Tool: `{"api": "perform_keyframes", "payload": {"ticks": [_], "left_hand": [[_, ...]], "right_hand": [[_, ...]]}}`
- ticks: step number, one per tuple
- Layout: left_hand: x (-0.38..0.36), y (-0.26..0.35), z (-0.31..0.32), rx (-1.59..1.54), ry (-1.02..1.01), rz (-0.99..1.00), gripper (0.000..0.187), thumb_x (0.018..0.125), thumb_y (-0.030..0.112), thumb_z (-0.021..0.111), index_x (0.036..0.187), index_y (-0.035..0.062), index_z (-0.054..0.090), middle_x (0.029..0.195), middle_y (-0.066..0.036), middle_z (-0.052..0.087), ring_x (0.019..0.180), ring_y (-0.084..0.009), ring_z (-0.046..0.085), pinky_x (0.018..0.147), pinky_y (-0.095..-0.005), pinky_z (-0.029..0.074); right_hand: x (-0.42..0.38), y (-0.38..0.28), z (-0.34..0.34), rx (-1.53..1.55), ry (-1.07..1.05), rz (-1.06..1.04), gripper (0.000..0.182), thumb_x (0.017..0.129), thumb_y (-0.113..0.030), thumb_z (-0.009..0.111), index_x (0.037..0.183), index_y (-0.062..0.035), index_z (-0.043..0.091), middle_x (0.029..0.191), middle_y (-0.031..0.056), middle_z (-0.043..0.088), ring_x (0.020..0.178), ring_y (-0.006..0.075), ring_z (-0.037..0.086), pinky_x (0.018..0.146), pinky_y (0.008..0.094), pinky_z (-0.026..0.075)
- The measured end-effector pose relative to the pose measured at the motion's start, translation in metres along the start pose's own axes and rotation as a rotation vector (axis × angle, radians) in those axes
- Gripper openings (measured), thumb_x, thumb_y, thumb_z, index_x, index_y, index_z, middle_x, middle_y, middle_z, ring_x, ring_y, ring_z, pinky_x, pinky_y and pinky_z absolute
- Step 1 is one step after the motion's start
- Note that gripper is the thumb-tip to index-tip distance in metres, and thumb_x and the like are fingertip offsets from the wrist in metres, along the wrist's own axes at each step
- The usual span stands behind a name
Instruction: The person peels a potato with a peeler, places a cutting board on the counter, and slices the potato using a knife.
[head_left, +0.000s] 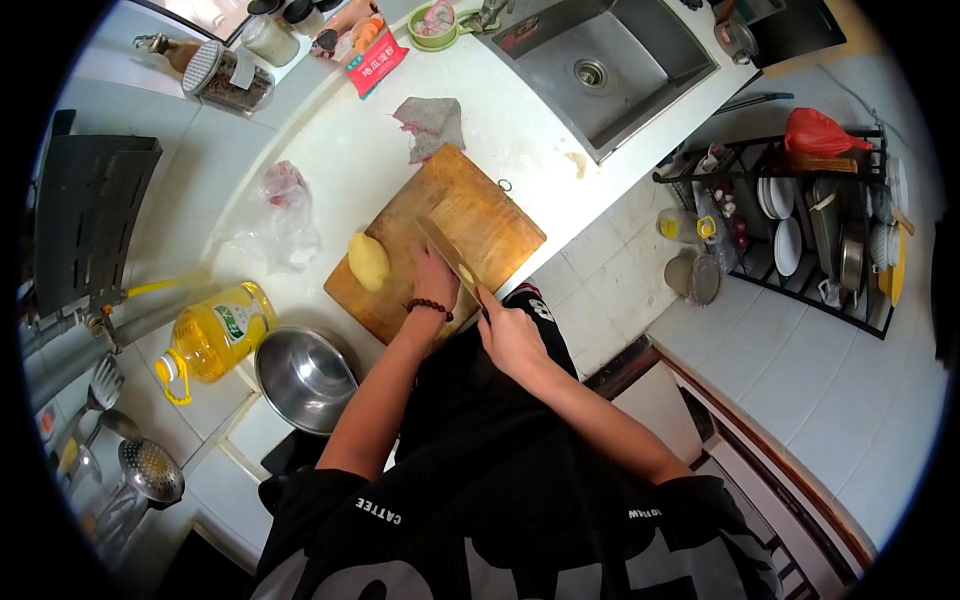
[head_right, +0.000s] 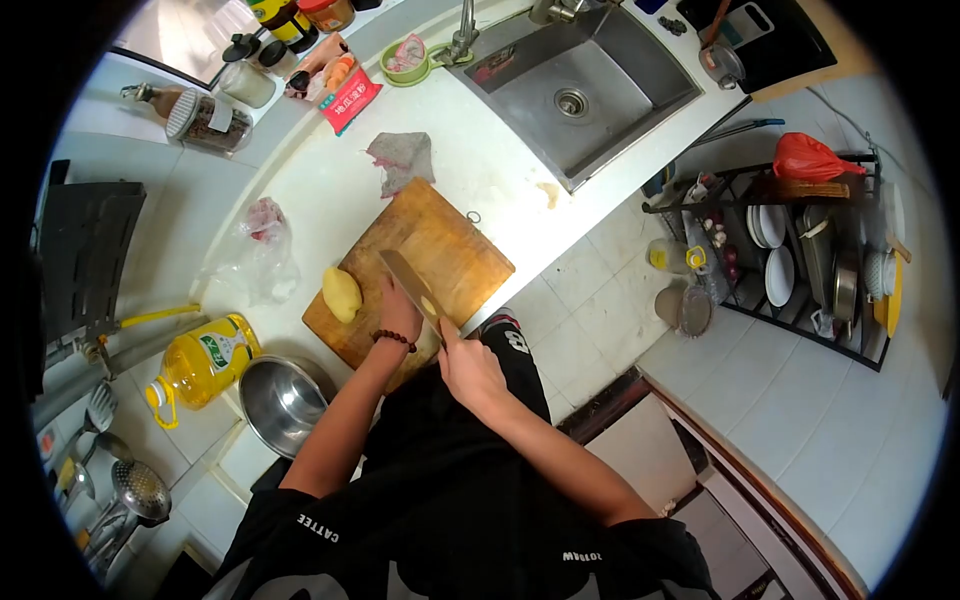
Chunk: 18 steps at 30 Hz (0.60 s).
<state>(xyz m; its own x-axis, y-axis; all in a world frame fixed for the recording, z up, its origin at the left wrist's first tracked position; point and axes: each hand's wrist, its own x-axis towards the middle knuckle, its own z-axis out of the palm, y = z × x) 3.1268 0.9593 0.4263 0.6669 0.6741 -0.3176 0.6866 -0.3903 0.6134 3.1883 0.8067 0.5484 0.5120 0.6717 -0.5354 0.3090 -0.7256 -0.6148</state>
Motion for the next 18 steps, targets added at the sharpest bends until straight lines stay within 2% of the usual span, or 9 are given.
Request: {"api": "perform_keyframes", "payload": {"ticks": [6,10,13,15,18], "left_hand": [[0.003,-0.015,0.008,0.015,0.021,0.112,0.042,0.089,0.004,0.07,0.125,-0.0068,0.051,0.117,-0.03,0.049,0.105,-0.0479,0.056,0.093,-0.0503,0.049],[0.003,-0.016,0.008,-0.019,0.007,0.081,0.04,0.09,0.006,0.067,0.124,-0.0065,0.051,0.117,-0.029,0.049,0.104,-0.0477,0.056,0.092,-0.0502,0.049],[0.006,-0.022,0.01,0.174,-0.029,0.231,0.037,0.092,0.009,0.065,0.123,-0.0065,0.052,0.115,-0.03,0.049,0.102,-0.0475,0.055,0.091,-0.0502,0.049],[0.002,-0.012,0.006,-0.011,-0.027,0.05,0.035,0.093,0.01,0.064,0.121,-0.0065,0.052,0.114,-0.029,0.047,0.103,-0.0482,0.056,0.091,-0.0507,0.049],[0.001,-0.001,0.0,0.005,-0.044,-0.014,0.034,0.095,0.01,0.064,0.121,-0.0063,0.051,0.115,-0.029,0.046,0.103,-0.0492,0.057,0.09,-0.0519,0.049]], "right_hand": [[-0.005,-0.004,-0.002,0.0,-0.024,0.01,0.044,0.097,-0.013,0.062,0.138,-0.0039,0.051,0.086,0.0315,0.07,0.082,0.0527,0.068,0.075,0.0609,0.056],[-0.005,-0.007,-0.001,0.003,-0.029,0.019,0.044,0.097,-0.012,0.062,0.139,-0.0039,0.052,0.086,0.031,0.07,0.082,0.0526,0.068,0.075,0.0605,0.056],[-0.004,-0.004,0.004,0.006,-0.008,0.004,0.046,0.096,-0.012,0.063,0.14,-0.004,0.051,0.086,0.0309,0.07,0.083,0.0525,0.068,0.076,0.0603,0.056],[-0.003,-0.003,0.006,0.003,-0.003,0.008,0.047,0.096,-0.012,0.063,0.141,-0.0041,0.051,0.087,0.0311,0.07,0.083,0.0526,0.068,0.076,0.0602,0.056],[-0.001,-0.003,0.006,0.002,-0.007,0.019,0.048,0.096,-0.012,0.063,0.141,-0.0044,0.051,0.087,0.0316,0.07,0.083,0.0526,0.068,0.076,0.06,0.056]]}}
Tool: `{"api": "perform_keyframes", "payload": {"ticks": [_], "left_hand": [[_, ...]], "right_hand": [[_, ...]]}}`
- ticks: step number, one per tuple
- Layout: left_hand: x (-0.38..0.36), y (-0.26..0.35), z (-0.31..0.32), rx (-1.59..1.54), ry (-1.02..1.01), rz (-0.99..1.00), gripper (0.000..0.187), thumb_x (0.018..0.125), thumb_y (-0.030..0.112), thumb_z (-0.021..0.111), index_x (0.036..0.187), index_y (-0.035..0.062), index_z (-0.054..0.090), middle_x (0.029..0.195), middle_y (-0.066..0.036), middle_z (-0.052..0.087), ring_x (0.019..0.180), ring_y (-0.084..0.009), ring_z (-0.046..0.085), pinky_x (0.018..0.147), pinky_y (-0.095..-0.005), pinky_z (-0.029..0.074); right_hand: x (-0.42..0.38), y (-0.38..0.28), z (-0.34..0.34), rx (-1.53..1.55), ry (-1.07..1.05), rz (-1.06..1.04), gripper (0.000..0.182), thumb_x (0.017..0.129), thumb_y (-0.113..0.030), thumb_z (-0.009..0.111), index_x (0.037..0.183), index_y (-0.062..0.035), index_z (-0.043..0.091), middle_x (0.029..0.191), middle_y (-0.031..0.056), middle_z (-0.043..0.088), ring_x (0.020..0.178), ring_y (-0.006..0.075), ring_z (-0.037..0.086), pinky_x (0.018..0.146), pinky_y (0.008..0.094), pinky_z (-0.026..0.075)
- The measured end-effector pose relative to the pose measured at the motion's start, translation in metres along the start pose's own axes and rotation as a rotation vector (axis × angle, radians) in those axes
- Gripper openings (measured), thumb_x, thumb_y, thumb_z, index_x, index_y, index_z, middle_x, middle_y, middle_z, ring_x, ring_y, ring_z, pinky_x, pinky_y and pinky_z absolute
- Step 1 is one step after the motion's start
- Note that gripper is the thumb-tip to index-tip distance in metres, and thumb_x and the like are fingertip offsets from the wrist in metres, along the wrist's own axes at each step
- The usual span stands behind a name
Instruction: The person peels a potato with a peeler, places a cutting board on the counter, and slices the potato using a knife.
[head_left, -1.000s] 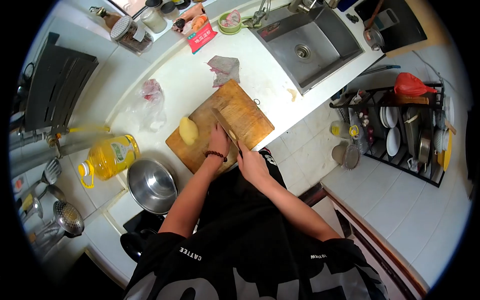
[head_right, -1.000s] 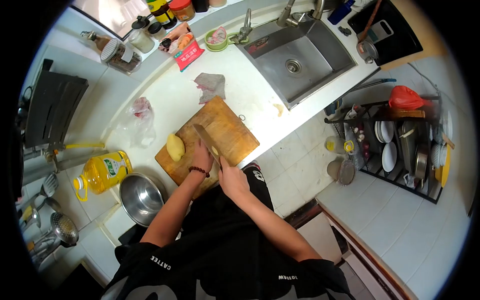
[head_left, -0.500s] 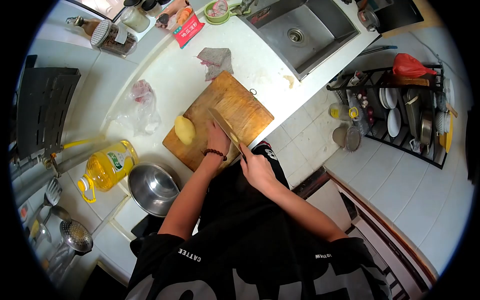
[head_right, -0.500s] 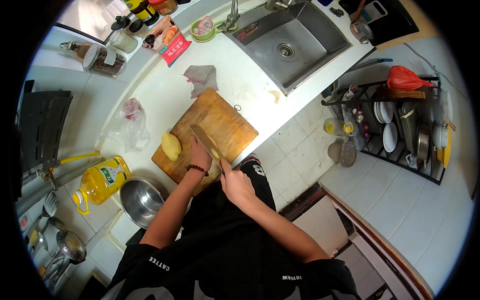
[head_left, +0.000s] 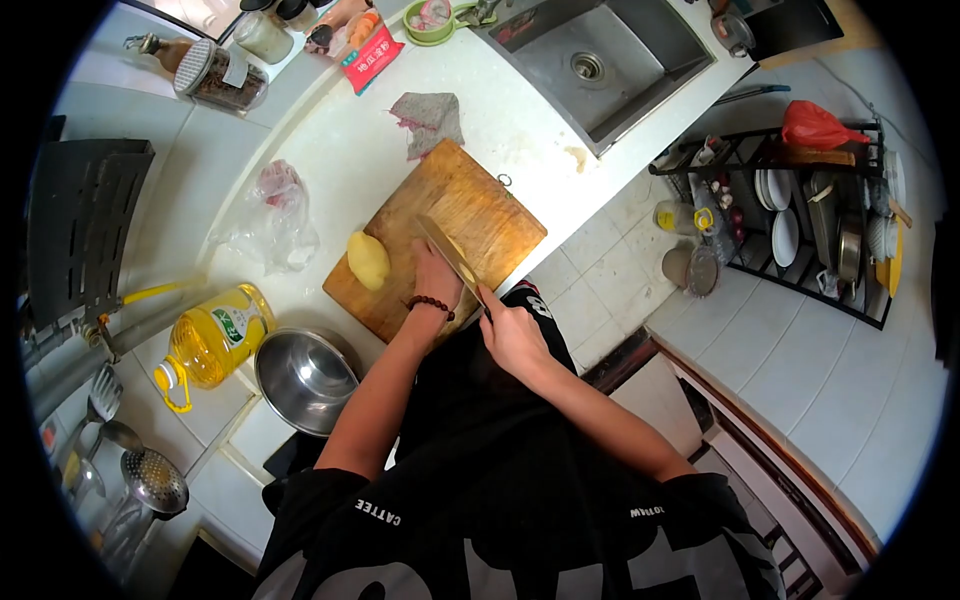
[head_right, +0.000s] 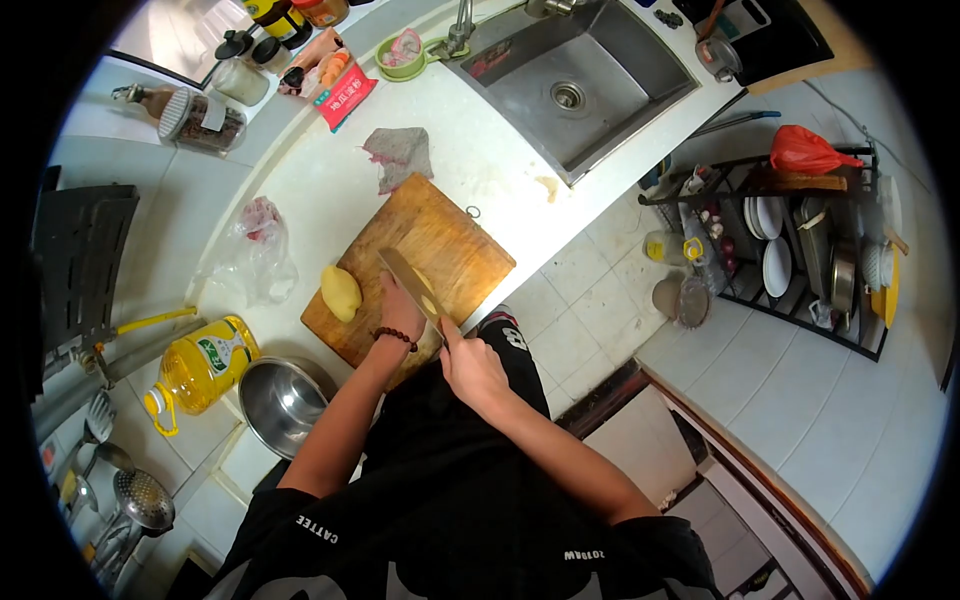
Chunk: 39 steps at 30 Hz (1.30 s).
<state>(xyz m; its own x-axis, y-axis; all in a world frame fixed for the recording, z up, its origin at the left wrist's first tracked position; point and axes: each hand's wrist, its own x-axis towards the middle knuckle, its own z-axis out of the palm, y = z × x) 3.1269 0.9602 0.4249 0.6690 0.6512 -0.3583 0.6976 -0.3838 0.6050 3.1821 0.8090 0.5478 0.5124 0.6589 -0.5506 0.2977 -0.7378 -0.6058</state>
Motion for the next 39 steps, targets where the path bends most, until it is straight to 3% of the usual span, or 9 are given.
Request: {"api": "perform_keyframes", "payload": {"ticks": [10,22,30,33,39], "left_hand": [[0.001,-0.001,0.003,0.024,-0.068,-0.092,0.049,0.092,0.016,0.07,0.128,-0.0038,0.042,0.12,-0.03,0.043,0.099,-0.0535,0.061,0.084,-0.0587,0.053],[-0.001,-0.001,0.004,0.02,-0.028,-0.008,0.045,0.093,0.012,0.068,0.125,-0.0031,0.042,0.121,-0.033,0.042,0.095,-0.0564,0.062,0.081,-0.0613,0.053],[0.0,-0.007,0.013,0.035,0.088,0.054,0.03,0.096,0.011,0.061,0.114,-0.0014,0.041,0.118,-0.035,0.043,0.083,-0.0583,0.062,0.075,-0.0638,0.052],[0.0,0.0,0.007,0.042,0.027,-0.019,0.032,0.097,0.011,0.061,0.117,-0.0025,0.041,0.119,-0.035,0.044,0.088,-0.0579,0.062,0.077,-0.0627,0.052],[-0.001,-0.011,0.01,0.039,0.033,0.053,0.039,0.095,0.01,0.064,0.125,-0.0051,0.044,0.12,-0.034,0.045,0.099,-0.0546,0.06,0.082,-0.0584,0.051]], "right_hand": [[0.006,0.004,0.002,0.034,-0.005,0.012,0.048,0.095,-0.01,0.064,0.141,-0.0047,0.054,0.088,0.0331,0.069,0.087,0.0526,0.068,0.078,0.0595,0.055],[0.032,0.018,0.013,0.041,0.009,-0.045,0.046,0.093,-0.008,0.065,0.137,0.0,0.055,0.089,0.0339,0.069,0.088,0.0525,0.068,0.079,0.0596,0.055],[0.055,0.037,0.027,0.119,0.054,-0.102,0.044,0.093,-0.008,0.065,0.134,0.0017,0.056,0.091,0.0348,0.068,0.089,0.0529,0.067,0.08,0.0595,0.055],[0.042,0.026,0.017,0.087,0.046,-0.079,0.045,0.093,-0.009,0.065,0.135,0.0007,0.056,0.088,0.0337,0.069,0.087,0.0527,0.068,0.079,0.0594,0.055],[0.01,0.009,-0.002,0.061,0.002,-0.02,0.049,0.094,-0.011,0.064,0.141,-0.0019,0.054,0.086,0.0327,0.069,0.084,0.0518,0.069,0.077,0.059,0.056]]}}
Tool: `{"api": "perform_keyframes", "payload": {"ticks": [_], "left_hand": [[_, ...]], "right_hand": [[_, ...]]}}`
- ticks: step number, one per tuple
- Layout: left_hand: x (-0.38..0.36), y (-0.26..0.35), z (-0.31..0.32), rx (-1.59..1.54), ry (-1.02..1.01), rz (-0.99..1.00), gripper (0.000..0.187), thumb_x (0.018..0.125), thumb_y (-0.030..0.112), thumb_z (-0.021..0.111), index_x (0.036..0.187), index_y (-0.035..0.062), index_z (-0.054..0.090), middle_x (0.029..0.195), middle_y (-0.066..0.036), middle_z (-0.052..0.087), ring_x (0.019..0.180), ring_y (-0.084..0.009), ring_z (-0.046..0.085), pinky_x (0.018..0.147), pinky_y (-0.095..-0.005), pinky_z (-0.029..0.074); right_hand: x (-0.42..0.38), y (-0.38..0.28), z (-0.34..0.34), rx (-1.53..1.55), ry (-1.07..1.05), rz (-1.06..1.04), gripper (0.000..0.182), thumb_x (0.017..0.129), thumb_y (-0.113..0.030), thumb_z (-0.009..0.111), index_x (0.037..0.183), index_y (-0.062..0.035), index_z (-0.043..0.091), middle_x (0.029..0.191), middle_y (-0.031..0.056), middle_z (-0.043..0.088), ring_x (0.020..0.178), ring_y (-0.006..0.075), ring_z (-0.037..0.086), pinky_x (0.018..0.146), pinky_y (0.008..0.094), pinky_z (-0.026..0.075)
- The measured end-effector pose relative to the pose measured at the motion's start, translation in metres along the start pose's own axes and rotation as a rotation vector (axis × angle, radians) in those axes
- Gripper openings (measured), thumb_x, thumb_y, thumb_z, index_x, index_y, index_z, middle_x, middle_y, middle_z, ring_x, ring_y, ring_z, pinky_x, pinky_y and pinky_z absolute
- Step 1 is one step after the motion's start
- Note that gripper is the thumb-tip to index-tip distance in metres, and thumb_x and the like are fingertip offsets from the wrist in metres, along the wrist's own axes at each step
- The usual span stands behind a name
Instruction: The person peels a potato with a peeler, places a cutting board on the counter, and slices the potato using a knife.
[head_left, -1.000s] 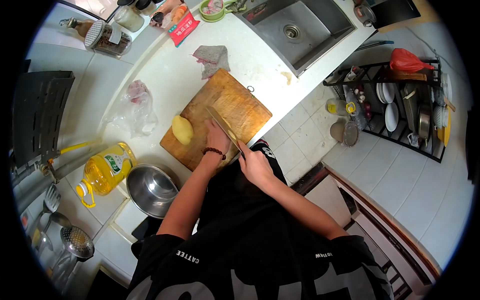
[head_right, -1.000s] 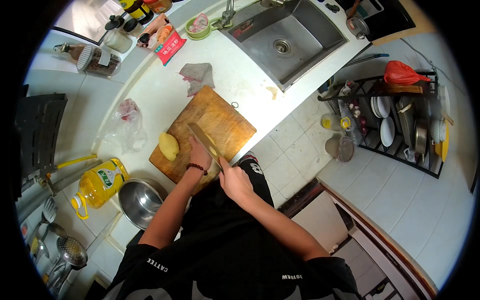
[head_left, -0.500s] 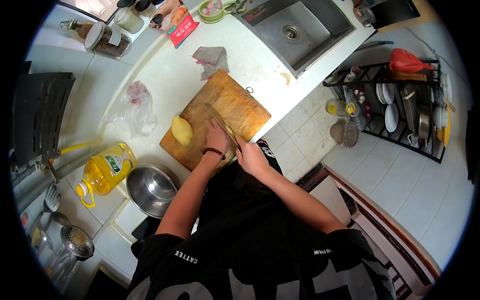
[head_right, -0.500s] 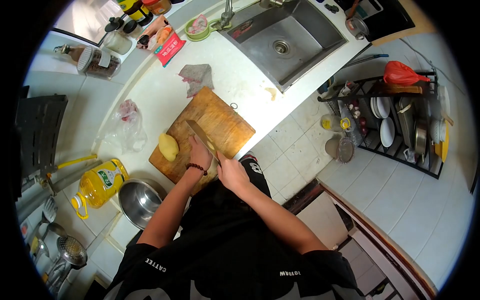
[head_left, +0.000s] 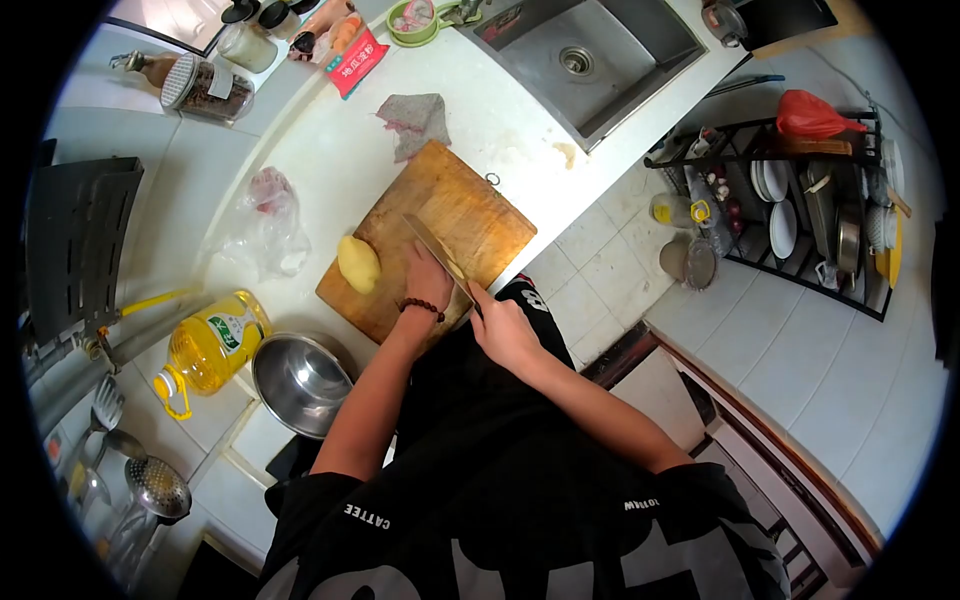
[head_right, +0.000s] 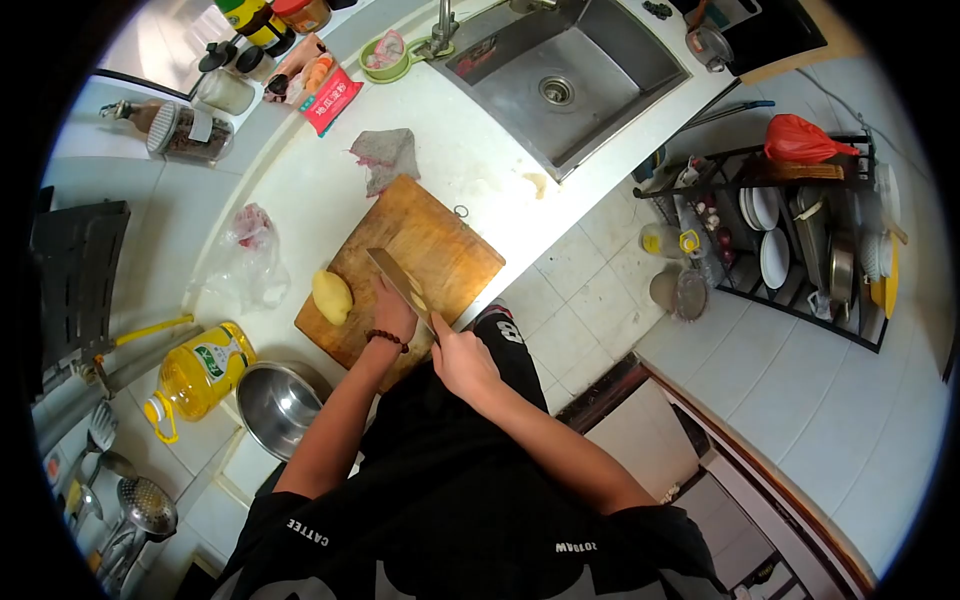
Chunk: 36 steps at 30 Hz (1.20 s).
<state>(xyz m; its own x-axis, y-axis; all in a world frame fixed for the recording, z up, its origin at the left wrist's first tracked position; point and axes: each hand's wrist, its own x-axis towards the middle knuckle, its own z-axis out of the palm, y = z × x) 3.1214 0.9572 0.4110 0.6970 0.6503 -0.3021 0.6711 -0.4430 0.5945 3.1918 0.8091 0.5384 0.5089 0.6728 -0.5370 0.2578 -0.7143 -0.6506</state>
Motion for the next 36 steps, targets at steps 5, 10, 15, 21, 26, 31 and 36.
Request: {"api": "perform_keyframes", "payload": {"ticks": [5,10,15,21,26,31,36], "left_hand": [[-0.002,0.005,-0.009,-0.038,-0.04,0.012,0.042,0.093,0.009,0.066,0.126,-0.005,0.044,0.118,-0.033,0.046,0.099,-0.0543,0.059,0.084,-0.0565,0.051],[-0.003,-0.005,-0.005,0.049,-0.026,0.129,0.041,0.091,0.007,0.066,0.125,-0.0047,0.048,0.119,-0.032,0.045,0.1,-0.0518,0.056,0.084,-0.0547,0.051],[-0.003,-0.007,-0.003,0.006,-0.039,0.092,0.038,0.09,0.005,0.066,0.123,-0.0055,0.05,0.115,-0.031,0.045,0.1,-0.0502,0.055,0.083,-0.0539,0.051],[-0.003,-0.011,0.002,-0.003,0.051,0.122,0.031,0.099,0.011,0.059,0.123,-0.0053,0.048,0.115,-0.031,0.045,0.098,-0.0505,0.056,0.082,-0.0547,0.05],[-0.002,-0.021,0.009,-0.098,0.12,0.079,0.037,0.103,0.018,0.055,0.131,-0.0047,0.048,0.122,-0.031,0.048,0.108,-0.0479,0.055,0.092,-0.0505,0.049],[0.002,-0.015,0.003,-0.146,0.146,0.047,0.046,0.102,0.029,0.062,0.135,-0.0019,0.052,0.126,-0.029,0.051,0.114,-0.0432,0.054,0.098,-0.0466,0.047],[0.007,0.012,-0.003,-0.168,0.07,-0.048,0.068,0.087,0.041,0.082,0.138,0.0057,0.055,0.126,-0.023,0.054,0.114,-0.0408,0.058,0.1,-0.0473,0.049]], "right_hand": [[-0.006,-0.002,-0.001,0.003,-0.014,0.01,0.05,0.094,-0.011,0.064,0.143,-0.0025,0.054,0.087,0.033,0.07,0.084,0.0517,0.069,0.077,0.0584,0.057],[-0.008,-0.006,-0.003,-0.013,-0.033,0.033,0.05,0.094,-0.011,0.064,0.143,-0.0032,0.054,0.087,0.0328,0.069,0.085,0.0514,0.069,0.078,0.0581,0.056],[-0.007,-0.007,-0.003,-0.004,-0.037,0.054,0.051,0.094,-0.012,0.064,0.144,-0.0036,0.055,0.089,0.0325,0.07,0.086,0.0514,0.069,0.08,0.0579,0.056],[-0.006,-0.005,-0.002,0.029,-0.013,0.062,0.049,0.094,-0.011,0.065,0.142,-0.004,0.056,0.09,0.0339,0.069,0.087,0.0514,0.068,0.08,0.0582,0.056],[0.004,0.012,-0.008,0.087,0.135,0.066,0.041,0.094,-0.01,0.063,0.135,-0.0055,0.063,0.084,0.0338,0.067,0.086,0.0513,0.067,0.08,0.0573,0.055],[0.008,0.018,-0.031,0.102,0.2,0.05,0.045,0.095,-0.005,0.06,0.141,-0.0012,0.061,0.079,0.0333,0.063,0.08,0.0495,0.068,0.072,0.0486,0.054],[0.012,0.019,-0.038,0.112,0.213,0.022,0.044,0.095,-0.005,0.06,0.14,-0.0002,0.062,0.077,0.0325,0.063,0.075,0.048,0.067,0.071,0.0473,0.054]]}}
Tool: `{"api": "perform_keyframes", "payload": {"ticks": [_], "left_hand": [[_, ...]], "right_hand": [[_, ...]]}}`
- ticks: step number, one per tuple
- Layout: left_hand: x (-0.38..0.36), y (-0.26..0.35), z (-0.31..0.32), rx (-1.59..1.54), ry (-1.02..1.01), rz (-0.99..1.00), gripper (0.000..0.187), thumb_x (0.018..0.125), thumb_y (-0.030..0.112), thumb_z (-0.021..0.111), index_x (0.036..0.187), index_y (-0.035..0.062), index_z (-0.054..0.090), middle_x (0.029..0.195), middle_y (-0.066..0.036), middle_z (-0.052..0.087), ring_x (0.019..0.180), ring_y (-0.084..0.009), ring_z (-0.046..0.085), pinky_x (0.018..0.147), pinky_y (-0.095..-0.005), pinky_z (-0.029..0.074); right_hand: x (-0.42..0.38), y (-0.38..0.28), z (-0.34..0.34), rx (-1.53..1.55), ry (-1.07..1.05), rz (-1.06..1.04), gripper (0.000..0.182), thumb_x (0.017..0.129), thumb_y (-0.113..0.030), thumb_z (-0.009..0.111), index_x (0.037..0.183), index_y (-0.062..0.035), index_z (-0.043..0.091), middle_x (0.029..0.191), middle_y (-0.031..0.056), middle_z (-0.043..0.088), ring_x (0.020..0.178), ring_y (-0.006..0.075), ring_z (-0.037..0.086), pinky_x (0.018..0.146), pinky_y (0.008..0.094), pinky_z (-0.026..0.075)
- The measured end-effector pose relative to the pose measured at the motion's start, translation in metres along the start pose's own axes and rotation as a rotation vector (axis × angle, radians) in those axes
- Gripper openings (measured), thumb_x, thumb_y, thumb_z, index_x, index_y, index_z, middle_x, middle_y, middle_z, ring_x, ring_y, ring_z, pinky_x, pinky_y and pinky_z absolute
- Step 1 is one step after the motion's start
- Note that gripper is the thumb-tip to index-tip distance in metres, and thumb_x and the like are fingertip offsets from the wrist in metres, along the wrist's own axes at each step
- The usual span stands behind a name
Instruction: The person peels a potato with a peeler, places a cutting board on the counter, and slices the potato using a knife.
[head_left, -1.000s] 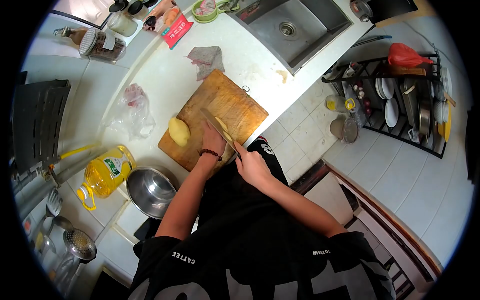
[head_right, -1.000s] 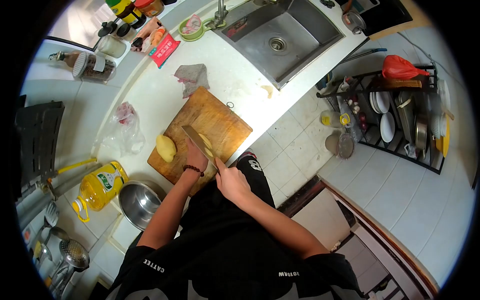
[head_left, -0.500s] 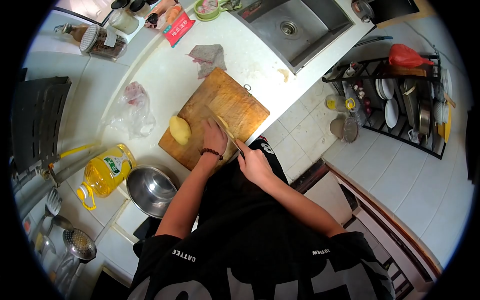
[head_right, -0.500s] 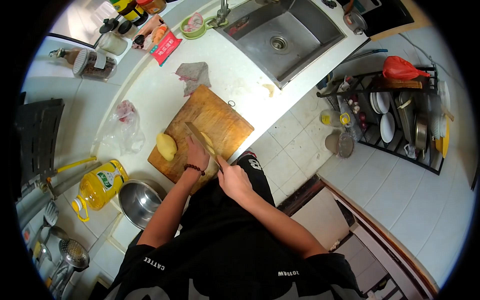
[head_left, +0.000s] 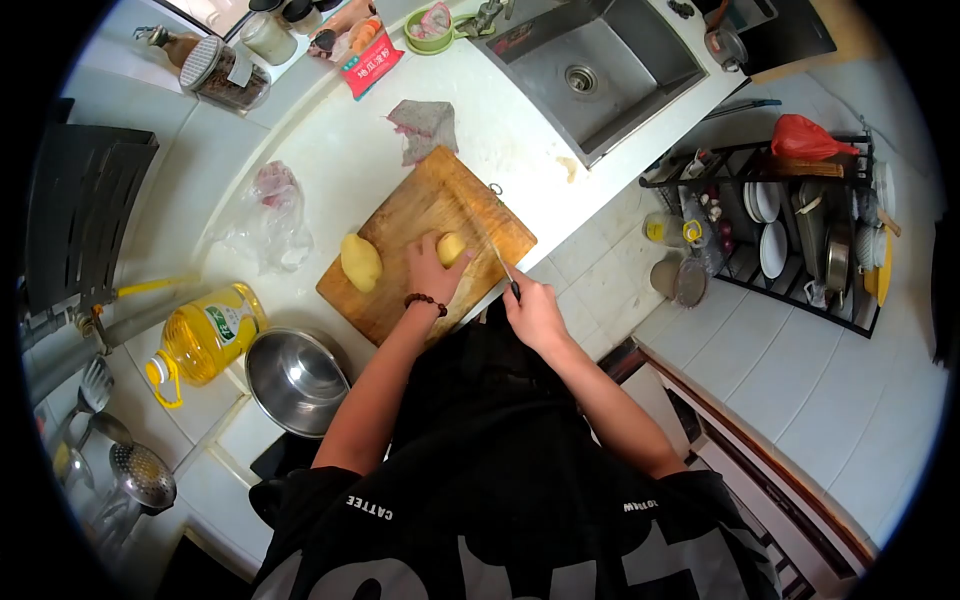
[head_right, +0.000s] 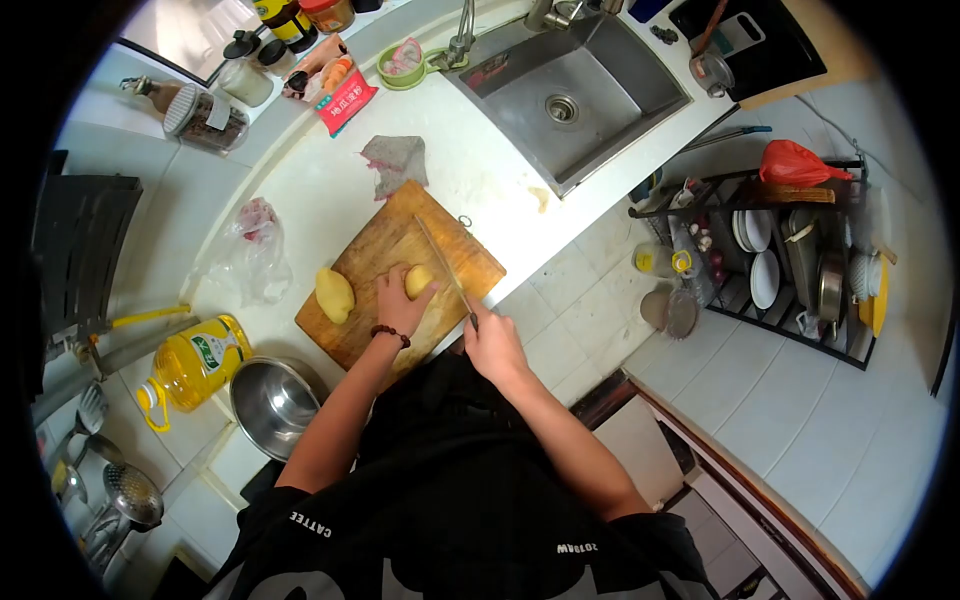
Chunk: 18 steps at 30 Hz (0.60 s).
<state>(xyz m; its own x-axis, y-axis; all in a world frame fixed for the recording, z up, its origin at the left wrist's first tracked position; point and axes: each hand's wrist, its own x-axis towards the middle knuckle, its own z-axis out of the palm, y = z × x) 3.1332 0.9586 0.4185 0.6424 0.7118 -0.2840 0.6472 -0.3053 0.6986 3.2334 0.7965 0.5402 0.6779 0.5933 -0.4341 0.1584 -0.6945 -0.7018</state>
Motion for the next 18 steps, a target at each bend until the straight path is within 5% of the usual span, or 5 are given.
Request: {"api": "perform_keyframes", "payload": {"ticks": [3,12,18], "left_hand": [[-0.003,0.01,-0.006,0.023,-0.045,0.018,0.073,0.083,0.042,0.084,0.141,0.0104,0.053,0.126,-0.025,0.052,0.115,-0.0442,0.058,0.098,-0.0493,0.05],[0.0,-0.004,0.019,-0.087,0.062,0.074,0.063,0.087,0.026,0.082,0.138,0.0034,0.054,0.119,-0.026,0.065,0.112,-0.0432,0.062,0.095,-0.0478,0.052],[-0.011,-0.003,0.015,-0.067,0.128,0.02,0.054,0.09,0.022,0.079,0.134,0.0033,0.056,0.122,-0.023,0.059,0.108,-0.0422,0.062,0.092,-0.0476,0.052]], "right_hand": [[0.003,-0.001,-0.003,-0.01,-0.073,0.081,0.045,0.095,-0.008,0.059,0.14,-0.0062,0.06,0.096,0.0345,0.067,0.095,0.0516,0.066,0.086,0.0563,0.054],[0.004,-0.007,-0.005,-0.013,-0.09,0.045,0.042,0.095,-0.008,0.06,0.136,-0.0011,0.062,0.094,0.0339,0.069,0.094,0.0501,0.068,0.086,0.0546,0.055],[0.002,0.001,0.005,-0.057,-0.084,-0.053,0.042,0.094,-0.008,0.061,0.136,-0.0027,0.062,0.088,0.0312,0.07,0.088,0.0511,0.068,0.085,0.0546,0.056]]}}
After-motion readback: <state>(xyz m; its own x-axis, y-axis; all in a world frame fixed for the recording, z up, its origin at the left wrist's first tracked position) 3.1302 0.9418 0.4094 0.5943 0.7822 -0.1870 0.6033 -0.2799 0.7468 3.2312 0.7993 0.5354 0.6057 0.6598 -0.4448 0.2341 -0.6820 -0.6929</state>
